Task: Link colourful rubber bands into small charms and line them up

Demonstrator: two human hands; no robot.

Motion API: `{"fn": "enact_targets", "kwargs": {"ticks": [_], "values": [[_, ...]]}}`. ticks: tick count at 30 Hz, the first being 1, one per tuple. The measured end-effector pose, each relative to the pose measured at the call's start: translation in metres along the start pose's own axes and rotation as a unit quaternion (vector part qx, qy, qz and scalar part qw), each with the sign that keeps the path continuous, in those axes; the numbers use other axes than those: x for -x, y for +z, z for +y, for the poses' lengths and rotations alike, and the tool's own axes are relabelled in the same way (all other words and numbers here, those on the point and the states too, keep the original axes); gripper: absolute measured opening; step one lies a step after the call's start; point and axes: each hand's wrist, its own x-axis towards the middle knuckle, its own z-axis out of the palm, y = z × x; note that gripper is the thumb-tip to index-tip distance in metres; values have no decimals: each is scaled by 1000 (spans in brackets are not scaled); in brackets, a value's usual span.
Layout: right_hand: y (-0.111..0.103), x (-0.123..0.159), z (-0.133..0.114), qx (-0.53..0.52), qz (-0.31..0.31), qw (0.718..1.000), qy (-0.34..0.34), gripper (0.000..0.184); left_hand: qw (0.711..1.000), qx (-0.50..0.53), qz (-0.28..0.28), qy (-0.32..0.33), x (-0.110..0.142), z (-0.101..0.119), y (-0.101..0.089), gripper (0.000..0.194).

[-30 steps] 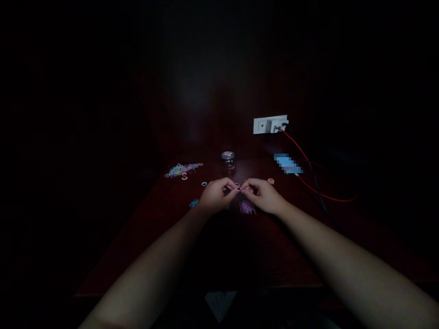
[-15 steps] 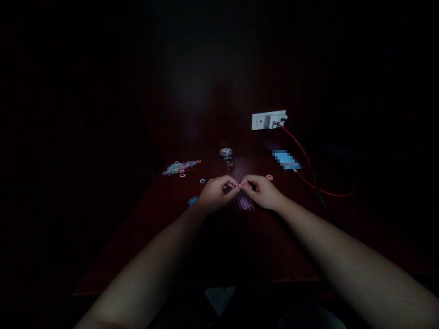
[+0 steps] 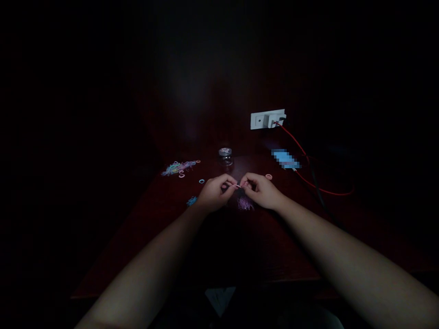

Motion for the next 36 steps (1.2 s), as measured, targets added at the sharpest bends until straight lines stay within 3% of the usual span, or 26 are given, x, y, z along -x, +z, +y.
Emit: {"fn": "enact_targets", "kwargs": {"ticks": [11, 20, 28, 36], "values": [[-1, 1, -1, 8, 12, 1000, -23, 5, 1000, -5, 7, 0, 0, 1, 1, 13], [-1, 0, -2, 17, 19, 999, -40, 7, 998, -68, 7, 8, 0, -2, -2, 14], [-6, -6, 16, 25, 107, 993, 42, 7, 989, -119, 80, -34, -4, -24, -16, 13], [-5, -6, 21, 7, 143, 989, 48, 7, 981, -176, 80, -14, -6, -26, -20, 12]]}}
